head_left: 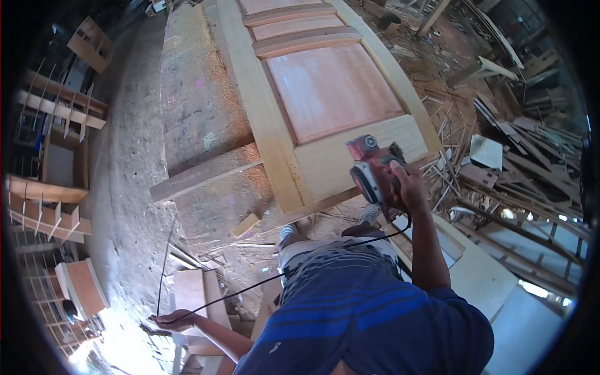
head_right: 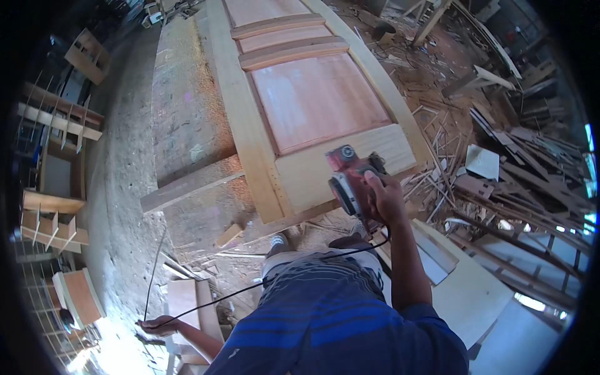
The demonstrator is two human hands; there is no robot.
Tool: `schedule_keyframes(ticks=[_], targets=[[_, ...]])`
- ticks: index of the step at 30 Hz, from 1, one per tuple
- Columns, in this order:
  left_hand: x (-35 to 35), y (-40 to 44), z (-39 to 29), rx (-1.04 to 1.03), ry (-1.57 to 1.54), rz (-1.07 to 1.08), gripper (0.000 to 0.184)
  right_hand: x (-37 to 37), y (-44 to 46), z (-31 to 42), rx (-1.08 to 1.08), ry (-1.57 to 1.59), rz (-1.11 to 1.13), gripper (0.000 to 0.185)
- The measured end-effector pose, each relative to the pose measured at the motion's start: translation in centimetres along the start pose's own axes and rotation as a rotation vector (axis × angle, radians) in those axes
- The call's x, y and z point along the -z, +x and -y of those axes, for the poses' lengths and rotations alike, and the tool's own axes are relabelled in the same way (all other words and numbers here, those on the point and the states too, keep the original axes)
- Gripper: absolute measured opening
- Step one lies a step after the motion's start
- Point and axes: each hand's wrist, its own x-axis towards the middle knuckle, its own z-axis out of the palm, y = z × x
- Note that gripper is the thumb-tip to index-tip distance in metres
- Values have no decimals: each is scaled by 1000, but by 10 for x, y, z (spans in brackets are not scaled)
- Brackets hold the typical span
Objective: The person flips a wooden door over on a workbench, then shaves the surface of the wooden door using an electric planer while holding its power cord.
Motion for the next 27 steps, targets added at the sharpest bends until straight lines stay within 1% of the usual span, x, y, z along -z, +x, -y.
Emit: schedule_keyframes(ticks=[1, 2, 3, 4, 5, 6, 7, 8, 9, 10, 11, 13, 15, 16, 17, 19, 20, 22, 23, 24, 27], targets=[[20, -12, -10, -76, 29, -22, 43, 21, 10, -2, 4, -3, 2, 42], [32, -25, -23, -347, 20, -107, 38, 45, 20, -6, 7, -6, -1, 41], [45, -44, -38, -343, -18, -30, 36, 69, 32, -12, 10, -5, -5, 40], [56, -65, -57, -395, 63, 18, 35, 93, 44, -19, 32, -8, 1, 40], [69, -89, -106, -447, 147, 67, 35, 119, 55, -26, 54, -11, 9, 41], [79, -118, -144, -474, 55, 143, 36, 146, 68, -35, 73, -14, 21, 42], [83, -157, -155, -504, -6, 192, 38, 173, 81, -46, 79, -22, 41, 43], [89, -198, -169, -408, -98, 300, 39, 202, 94, -60, 79, -30, 65, 45], [93, -240, -174, -151, -247, 418, 36, 229, 106, -74, 74, -35, 90, 47], [108, -265, -217, -383, -103, 478, 32, 260, 119, -85, 77, -91, 165, 51], [123, -290, -264, -621, 18, 504, 30, 288, 128, -95, 77, -105, 190, 51], [158, -339, -316, -507, -57, 526, 30, 335, 143, -107, 81, -141, 234, 50], [198, -360, -313, -275, -37, 479, 30, 370, 153, -108, 96, -188, 267, 49], [217, -358, -311, -105, -65, 397, 31, 385, 155, -108, 100, -218, 295, 48], [237, -353, -308, -289, 73, 315, 35, 397, 157, -107, 59, -208, 306, 46], [273, -353, -316, -195, 245, 168, 41, 417, 165, -105, -14, -178, 320, 44], [293, -354, -291, -193, 352, 202, 44, 423, 171, -106, -27, -145, 345, 43], [306, -370, -289, -168, 359, 224, 43, 436, 182, -110, -60, -79, 384, 43], [315, -380, -286, -149, 368, 236, 43, 440, 190, -114, -43, -109, 416, 43], [316, -396, -288, -215, 413, 280, 42, 442, 201, -122, -23, -141, 450, 44], [296, -435, -325, -211, 240, 543, 40, 435, 222, -125, 16, -227, 557, 46]])
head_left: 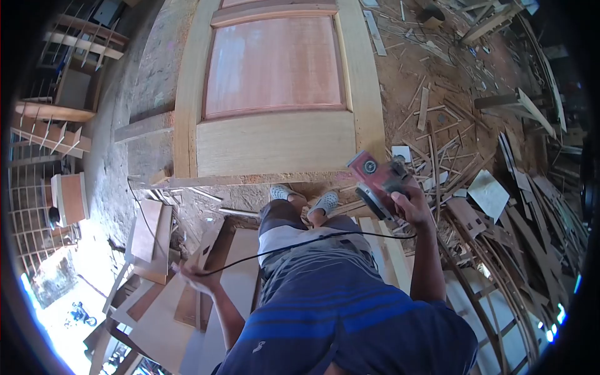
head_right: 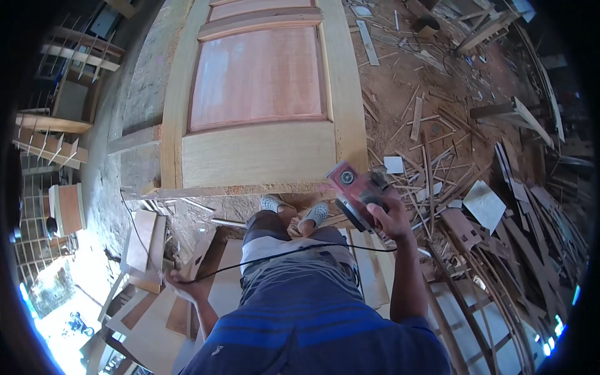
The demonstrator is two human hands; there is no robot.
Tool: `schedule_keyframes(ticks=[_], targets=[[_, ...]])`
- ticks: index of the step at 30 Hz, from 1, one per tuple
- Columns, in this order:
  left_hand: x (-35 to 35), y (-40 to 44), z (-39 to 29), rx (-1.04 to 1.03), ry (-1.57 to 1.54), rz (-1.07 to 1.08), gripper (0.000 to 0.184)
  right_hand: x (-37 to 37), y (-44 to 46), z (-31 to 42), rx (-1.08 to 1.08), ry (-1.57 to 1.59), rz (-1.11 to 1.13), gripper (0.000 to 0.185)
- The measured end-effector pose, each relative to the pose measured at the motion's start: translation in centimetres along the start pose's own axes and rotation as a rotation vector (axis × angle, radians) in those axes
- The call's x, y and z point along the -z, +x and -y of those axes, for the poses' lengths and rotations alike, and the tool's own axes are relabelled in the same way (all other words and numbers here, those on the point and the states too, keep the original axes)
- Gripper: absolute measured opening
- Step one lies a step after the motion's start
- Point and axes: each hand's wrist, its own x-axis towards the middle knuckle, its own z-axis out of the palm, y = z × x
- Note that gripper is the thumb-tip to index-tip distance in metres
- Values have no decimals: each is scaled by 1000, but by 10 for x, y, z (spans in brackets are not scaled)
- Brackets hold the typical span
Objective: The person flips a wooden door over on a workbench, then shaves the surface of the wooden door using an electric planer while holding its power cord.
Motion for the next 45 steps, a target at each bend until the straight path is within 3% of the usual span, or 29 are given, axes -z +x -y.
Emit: schedule_keyframes(ticks=[5, 8, 9, 12, 13, 17, 19, 22, 26, 27, 30, 32, 37, 39, 42, 45], targets=[[-61, -25, -24, 258, -365, 393, 41, 3, 29, 20, 27, -91, 190, 42], [-82, -28, -32, 80, -133, 501, 40, 4, 56, 17, 35, -88, 284, 43], [-80, -25, -37, 231, -83, 656, 38, 5, 65, 14, -3, -67, 328, 44], [-79, -18, -42, 196, -195, 708, 41, -9, 93, 37, -26, -159, 439, 49], [-82, -14, -39, 143, -217, 694, 46, -16, 100, 49, -20, -217, 470, 51], [-94, 0, -55, 348, -681, 665, 41, -52, 120, 82, -122, -243, 513, 56], [-102, 6, -74, 498, -983, 603, 35, -75, 135, 86, 64, -346, 553, 57], [-99, 30, -112, 698, -1123, 580, 29, -113, 146, 101, 111, -383, 601, 59], [-109, 34, -128, 568, -877, 454, 27, -168, 165, 121, 170, -433, 653, 58], [-113, 33, -124, 448, -769, 416, 30, -182, 170, 124, 200, -454, 663, 58], [-113, 21, -119, 665, -769, 466, 32, -221, 180, 138, 243, -489, 700, 58], [-106, 20, -125, 633, -711, 429, 44, -250, 181, 158, 188, -472, 745, 58], [-87, 25, -133, 689, -636, 384, 59, -316, 197, 184, 281, -531, 805, 63], [-86, 24, -136, 751, -689, 317, 55, -338, 208, 176, 392, -536, 794, 64], [-87, 12, -136, 849, -787, 302, 44, -380, 222, 163, 769, -444, 614, 65], [-83, -6, -138, 887, -869, 296, 35, -403, 213, 192, 632, -531, 679, 63]])
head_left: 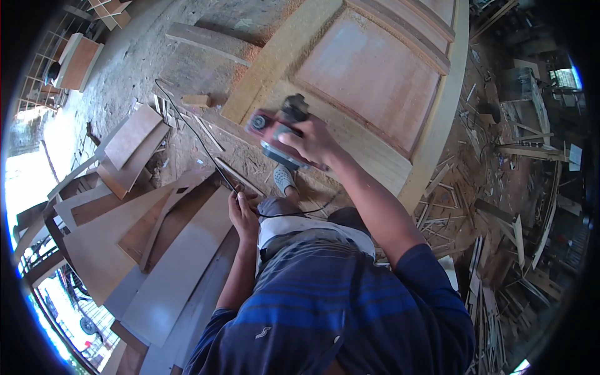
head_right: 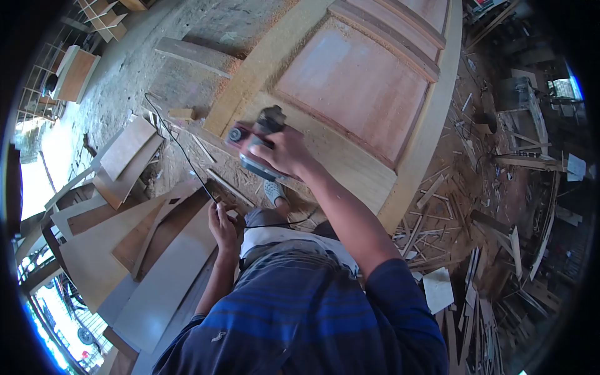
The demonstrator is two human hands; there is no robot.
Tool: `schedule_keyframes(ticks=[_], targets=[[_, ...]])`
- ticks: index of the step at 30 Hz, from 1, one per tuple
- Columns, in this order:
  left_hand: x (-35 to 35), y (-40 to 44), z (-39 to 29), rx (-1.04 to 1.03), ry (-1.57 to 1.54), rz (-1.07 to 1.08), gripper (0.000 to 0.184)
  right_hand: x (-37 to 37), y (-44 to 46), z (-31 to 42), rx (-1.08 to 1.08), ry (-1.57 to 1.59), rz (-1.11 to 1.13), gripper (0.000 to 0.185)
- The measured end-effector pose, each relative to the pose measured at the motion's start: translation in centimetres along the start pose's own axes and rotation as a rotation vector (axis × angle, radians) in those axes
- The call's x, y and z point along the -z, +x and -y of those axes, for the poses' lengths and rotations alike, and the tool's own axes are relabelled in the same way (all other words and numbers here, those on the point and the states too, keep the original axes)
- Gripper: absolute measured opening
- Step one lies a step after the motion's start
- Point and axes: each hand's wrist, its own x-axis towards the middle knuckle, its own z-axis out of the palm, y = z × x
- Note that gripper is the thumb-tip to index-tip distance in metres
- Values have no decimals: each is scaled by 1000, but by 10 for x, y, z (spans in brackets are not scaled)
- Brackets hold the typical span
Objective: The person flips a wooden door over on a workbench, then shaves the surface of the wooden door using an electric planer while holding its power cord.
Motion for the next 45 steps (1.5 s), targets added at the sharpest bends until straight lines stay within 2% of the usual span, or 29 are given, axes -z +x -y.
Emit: schedule_keyframes(ticks=[5, 6, 11, 13, 15, 20, 23, 29, 32, 36, 40, 45], targets=[[-10, -30, 7, -56, -57, -126, 34, 2, -8, -11, 39, -53, -24, 63], [-13, -38, 6, -82, -59, -155, 34, 7, -22, -17, 39, -4, 7, 57], [-39, -90, -4, -146, -168, -180, 32, 76, -133, -67, -12, 192, 110, 43], [-49, -101, 5, -187, -222, -198, 33, 113, -192, -92, -123, 155, 135, 44], [-57, -116, -5, -148, -256, -222, 34, 147, -251, -122, -215, 117, 159, 50], [-64, -132, -16, -87, -321, -260, 38, 210, -371, -169, -274, 252, 132, 37], [-73, -140, -15, -61, -317, -251, 37, 222, -401, -187, -345, 293, 80, 37], [-87, -144, -17, -12, -258, -212, 35, 191, -337, -164, -329, 319, 69, 40], [-94, -145, -23, -12, -240, -203, 35, 180, -293, -151, -320, 237, 109, 40], [-98, -141, -23, -23, -238, -190, 36, 143, -225, -126, -125, 291, 28, 43], [-98, -138, -29, 28, -208, -183, 36, 109, -145, -102, -31, 248, 0, 45], [-89, -140, -53, 41, -264, -161, 36, 67, -40, -54, -24, 154, -2, 56]])
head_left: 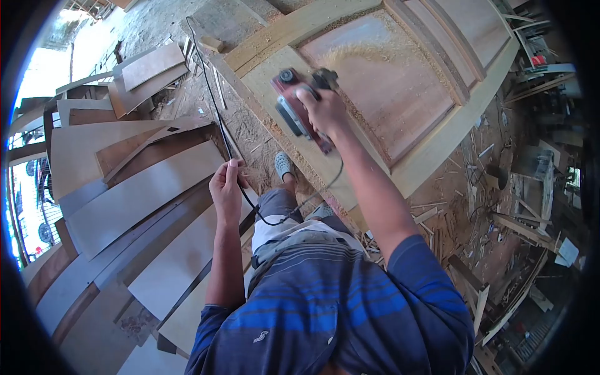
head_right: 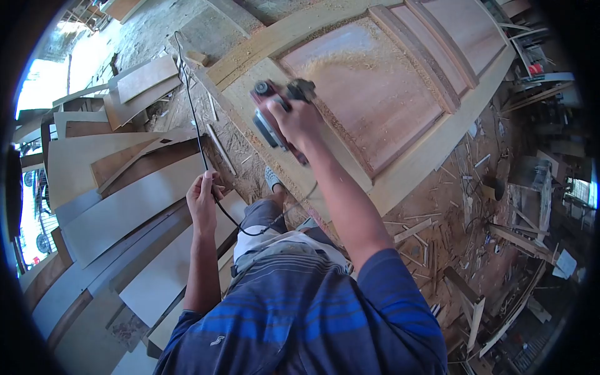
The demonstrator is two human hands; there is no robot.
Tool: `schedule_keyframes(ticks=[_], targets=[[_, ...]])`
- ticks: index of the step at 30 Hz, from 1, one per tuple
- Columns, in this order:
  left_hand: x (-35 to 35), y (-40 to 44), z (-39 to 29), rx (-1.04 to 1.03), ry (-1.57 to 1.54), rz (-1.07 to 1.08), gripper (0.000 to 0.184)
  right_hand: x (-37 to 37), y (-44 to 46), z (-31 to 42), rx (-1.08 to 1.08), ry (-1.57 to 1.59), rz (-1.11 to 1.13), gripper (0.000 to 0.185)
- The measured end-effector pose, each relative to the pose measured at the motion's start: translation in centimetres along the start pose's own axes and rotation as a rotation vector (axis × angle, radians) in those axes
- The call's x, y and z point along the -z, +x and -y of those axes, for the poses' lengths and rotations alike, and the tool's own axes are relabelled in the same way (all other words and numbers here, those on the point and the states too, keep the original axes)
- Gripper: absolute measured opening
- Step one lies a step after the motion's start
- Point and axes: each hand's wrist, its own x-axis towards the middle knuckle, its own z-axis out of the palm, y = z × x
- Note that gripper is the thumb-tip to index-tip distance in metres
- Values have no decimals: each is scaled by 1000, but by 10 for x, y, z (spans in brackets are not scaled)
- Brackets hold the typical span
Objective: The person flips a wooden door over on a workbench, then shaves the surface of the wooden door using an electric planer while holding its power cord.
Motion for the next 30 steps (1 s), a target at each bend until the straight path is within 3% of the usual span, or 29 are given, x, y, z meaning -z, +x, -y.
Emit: schedule_keyframes(ticks=[3, 8, 13, 23, 25, 30], targets=[[7, -2, -12, -10, -2, 4, 37, -16, 51, 29, -184, -92, 120, 72], [10, -3, -16, -35, -19, -7, 39, -20, 65, 7, -50, -198, 88, 75], [-14, -8, -6, -23, -55, -33, 40, 52, -40, -33, 0, -199, 105, 67], [-51, -2, 8, -109, -78, -23, 42, 206, -312, -141, -149, -90, 58, 37], [-49, -3, 9, -106, -79, -15, 42, 212, -327, -138, -213, 55, 66, 36], [-46, -2, 3, -98, -27, -25, 42, 183, -268, -114, -142, 7, 46, 36]])
